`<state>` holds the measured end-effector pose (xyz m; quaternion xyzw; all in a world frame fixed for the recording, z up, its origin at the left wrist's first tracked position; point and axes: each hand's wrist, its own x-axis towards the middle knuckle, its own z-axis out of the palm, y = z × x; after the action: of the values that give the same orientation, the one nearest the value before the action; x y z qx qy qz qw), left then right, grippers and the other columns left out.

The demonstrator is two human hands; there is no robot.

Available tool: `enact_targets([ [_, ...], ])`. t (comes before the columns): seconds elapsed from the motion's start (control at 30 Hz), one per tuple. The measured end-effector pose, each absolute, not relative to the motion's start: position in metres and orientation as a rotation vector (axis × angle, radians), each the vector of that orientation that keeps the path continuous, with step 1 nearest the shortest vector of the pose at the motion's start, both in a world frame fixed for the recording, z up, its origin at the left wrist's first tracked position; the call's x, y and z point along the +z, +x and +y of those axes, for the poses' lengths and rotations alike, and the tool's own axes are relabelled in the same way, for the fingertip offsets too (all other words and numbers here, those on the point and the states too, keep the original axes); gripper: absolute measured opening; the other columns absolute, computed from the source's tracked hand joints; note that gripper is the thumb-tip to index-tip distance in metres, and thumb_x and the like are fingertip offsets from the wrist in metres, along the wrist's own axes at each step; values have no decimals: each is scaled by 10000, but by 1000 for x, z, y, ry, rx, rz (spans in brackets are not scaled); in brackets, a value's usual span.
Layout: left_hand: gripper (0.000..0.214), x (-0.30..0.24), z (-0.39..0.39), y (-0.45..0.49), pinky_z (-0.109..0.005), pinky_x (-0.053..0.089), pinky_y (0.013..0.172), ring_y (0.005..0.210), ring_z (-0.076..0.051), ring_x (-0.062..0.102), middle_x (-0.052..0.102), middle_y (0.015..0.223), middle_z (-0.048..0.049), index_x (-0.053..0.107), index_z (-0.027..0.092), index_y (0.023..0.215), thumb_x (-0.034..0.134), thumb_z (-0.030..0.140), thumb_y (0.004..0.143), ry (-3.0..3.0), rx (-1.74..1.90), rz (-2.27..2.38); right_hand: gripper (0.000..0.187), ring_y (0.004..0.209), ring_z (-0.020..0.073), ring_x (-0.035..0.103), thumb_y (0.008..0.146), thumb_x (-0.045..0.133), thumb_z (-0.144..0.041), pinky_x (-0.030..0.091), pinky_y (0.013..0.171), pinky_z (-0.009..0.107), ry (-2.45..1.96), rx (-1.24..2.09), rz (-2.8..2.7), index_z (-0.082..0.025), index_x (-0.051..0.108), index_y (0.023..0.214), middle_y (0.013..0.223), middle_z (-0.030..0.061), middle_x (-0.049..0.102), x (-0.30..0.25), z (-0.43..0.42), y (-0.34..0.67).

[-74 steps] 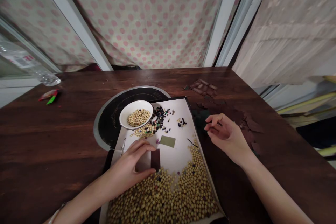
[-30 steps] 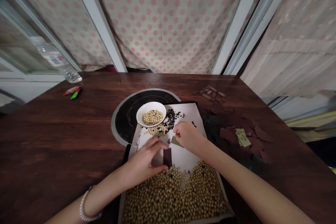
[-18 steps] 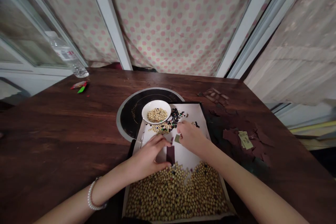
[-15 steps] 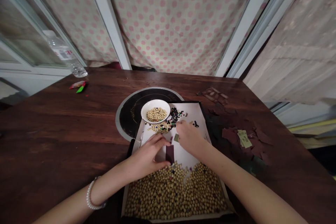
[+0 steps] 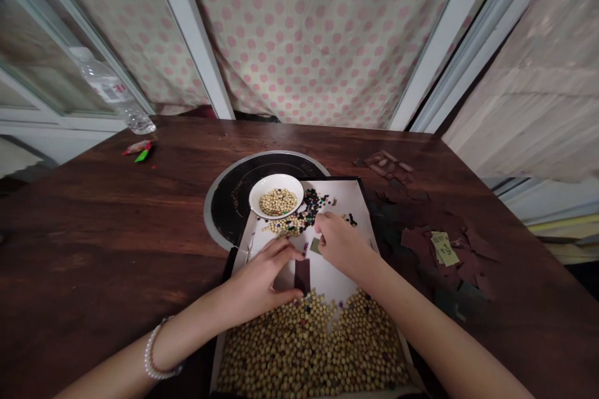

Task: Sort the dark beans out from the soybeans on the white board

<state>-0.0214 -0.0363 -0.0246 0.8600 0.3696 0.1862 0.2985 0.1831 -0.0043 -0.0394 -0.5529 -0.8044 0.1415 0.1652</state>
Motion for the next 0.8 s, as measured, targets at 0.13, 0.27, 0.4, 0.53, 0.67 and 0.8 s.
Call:
enact_targets([
  [0.13,352,-26,-36,-22,-507,450,942,1090,-302,491,543,1060,-68,584,202,989,747,220,678,2286,498,972,221,620,140,472,626,493,10,292,553,248,-1555,455,-2255,-182,495,734,710,10,534,-46,0,188],
  [0.27,386,-25,-35,-21,-504,436,963,1108,-302,479,539,1080,-69,582,203,1016,752,203,670,2282,480,986,196,583,136,451,624,492,14,289,548,258,-1541,485,-2243,-177,495,663,667,14,522,-44,1,190],
  [0.4,382,-22,-35,-20,-500,433,969,1122,-302,474,536,1096,-69,579,201,1018,751,206,677,2290,462,987,198,599,130,460,624,487,17,315,567,253,-1430,562,-2279,-179,498,648,650,-2,516,-35,-7,187],
  [0.53,357,-22,-35,-20,-496,441,959,1090,-296,492,548,1065,-66,584,200,999,748,212,682,2284,469,975,185,614,108,488,655,520,-14,362,579,222,-1141,836,-2368,-183,545,725,663,-31,528,-24,-23,181],
  [0.67,289,-24,-34,-20,-488,459,935,1057,-293,499,547,1023,-61,580,193,914,747,233,681,2287,481,981,178,654,112,489,667,532,-14,380,599,225,-1004,1017,-2389,-184,552,718,691,-25,515,-18,-31,178],
  [0.8,335,-26,-34,-20,-480,461,941,1077,-294,489,540,1055,-69,575,193,963,748,222,678,2298,490,963,172,673,118,483,706,543,-13,387,631,243,-1005,976,-2444,-183,567,693,705,-19,505,-18,-30,175],
])
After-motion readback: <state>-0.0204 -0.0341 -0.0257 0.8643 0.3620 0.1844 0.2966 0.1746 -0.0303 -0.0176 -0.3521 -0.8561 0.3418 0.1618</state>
